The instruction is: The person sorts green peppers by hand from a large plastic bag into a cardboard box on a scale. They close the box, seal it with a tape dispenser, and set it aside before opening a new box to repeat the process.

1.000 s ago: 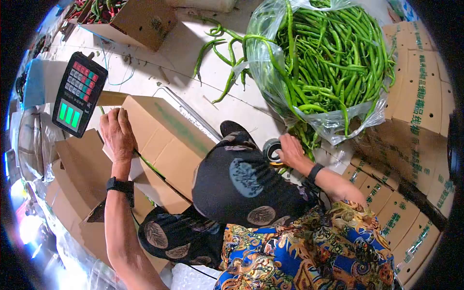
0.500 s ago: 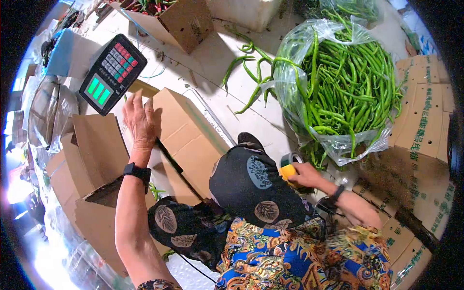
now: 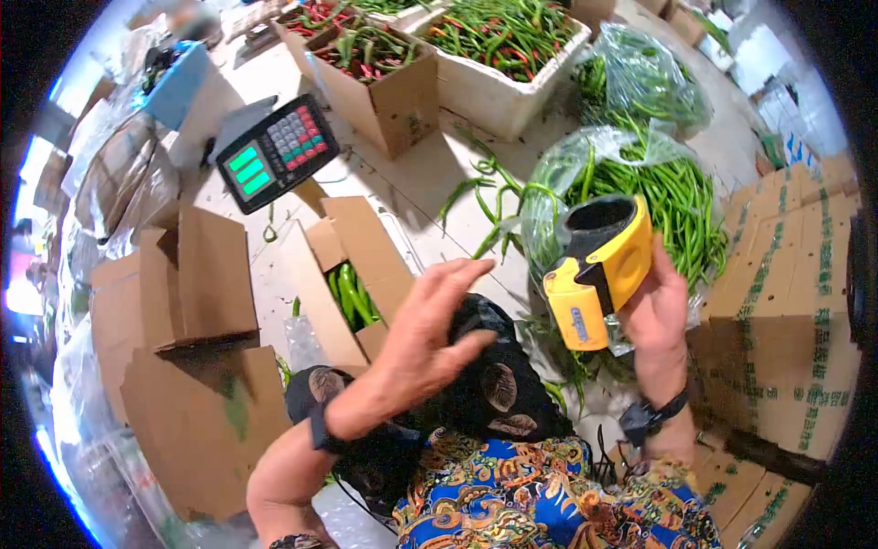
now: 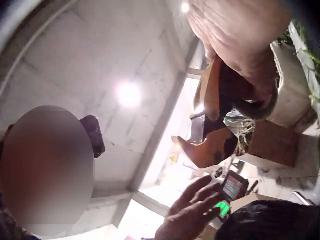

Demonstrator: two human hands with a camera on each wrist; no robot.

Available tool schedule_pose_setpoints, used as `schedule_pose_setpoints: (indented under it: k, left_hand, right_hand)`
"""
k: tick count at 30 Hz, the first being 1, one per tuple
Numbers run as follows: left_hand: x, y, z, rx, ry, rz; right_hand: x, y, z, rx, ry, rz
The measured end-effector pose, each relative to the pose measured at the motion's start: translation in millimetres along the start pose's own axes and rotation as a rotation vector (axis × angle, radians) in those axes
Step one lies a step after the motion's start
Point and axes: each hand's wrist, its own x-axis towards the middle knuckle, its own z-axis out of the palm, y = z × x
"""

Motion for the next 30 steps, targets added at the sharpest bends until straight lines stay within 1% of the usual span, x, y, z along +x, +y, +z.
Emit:
schedule_pose_setpoints:
  k: [1,2,3,4,5,6,7,8,9,10,12,14,15,17,18,19,20,21,22,23,24,25,26,27,28,29,30]
  left_hand:
    - [-1,-5,10,0.036,0.024,0.059]
    - [-2,-6,19,0.081,0.043,0.084]
    - [-2,-5,26,0.128,0.063,0.105]
    - [1,-6,30,0.164,0.110,0.155]
    - [6,-6,36,0.054,0.219,0.181]
    - [10,-10,33,0.006,0.168,0.246]
    - [11,-14,31,-0.042,0.120,0.310]
    - [9,-17,33,-0.069,0.145,0.321]
    - [6,-16,33,-0.012,0.154,0.312]
    - [3,-15,30,0.008,0.143,0.319]
    - [-4,-11,27,0.027,0.139,0.324]
    - [-11,-3,26,-0.059,0.132,0.251]
    - [-12,-1,23,-0.058,0.142,0.257]
    - [-18,3,15,-0.118,0.076,0.141]
    - [-19,6,12,-0.091,0.045,0.095]
    - [-20,17,6,-0.095,0.051,0.092]
    - [-19,30,-2,-0.047,-0.016,0.058]
    - [-18,38,-5,0.002,-0.086,0.026]
    - [-18,38,-3,0.057,-0.082,0.083]
    - [-19,39,-2,0.054,-0.081,0.089]
    - [-20,39,-3,0.031,-0.095,0.042]
    - [-21,39,-6,0.010,-0.105,-0.008]
    - [-23,37,-8,-0.012,-0.115,-0.061]
    - [-28,35,-10,-0.012,-0.108,-0.063]
    - [-33,33,-12,-0.140,-0.009,-0.083]
    - [-38,30,-13,-0.271,0.094,-0.103]
    - [-43,31,-14,-0.336,0.173,-0.123]
  right_hand:
    - [-3,12,2,0.059,-0.018,0.040]
    - [-4,25,3,0.135,0.001,0.085]
    - [-7,36,14,0.149,-0.112,0.148]
    - [-9,49,19,0.175,-0.074,0.145]
    - [-13,59,20,0.199,-0.033,0.139]
    - [-17,67,18,0.278,-0.037,0.199]
    - [-21,70,21,0.298,-0.064,0.175]
    - [-23,71,22,0.277,-0.072,0.192]
    - [-26,72,21,0.258,-0.079,0.209]
    - [-30,73,22,0.225,-0.051,0.215]
    - [-41,69,26,0.168,-0.057,0.255]
    - [-51,60,19,0.072,-0.081,0.343]
    - [-62,53,2,-0.216,0.064,0.306]
    - [-67,15,-17,-1.100,-0.077,0.278]
    - [-67,17,9,-1.101,-0.092,0.049]
    - [-58,15,13,-1.277,-0.183,-0.219]
    - [-54,10,29,-1.406,-0.273,-0.269]
    - [-48,9,56,-1.533,-0.365,-0.323]
    - [-39,13,65,-1.477,-0.473,-0.183]
    - [-29,16,71,-1.414,-0.579,-0.043]
    - [-13,13,69,-1.677,-0.804,-0.204]
    - [-10,13,69,-1.682,-0.810,-0.207]
    - [-7,13,69,-1.624,-0.611,0.083]
    - [-4,15,68,-1.538,-0.406,0.361]
    - [-2,20,53,-1.512,-0.367,0.331]
    - [-3,24,49,-1.517,-0.373,0.339]
    - [-5,30,50,-1.381,-0.394,0.274]
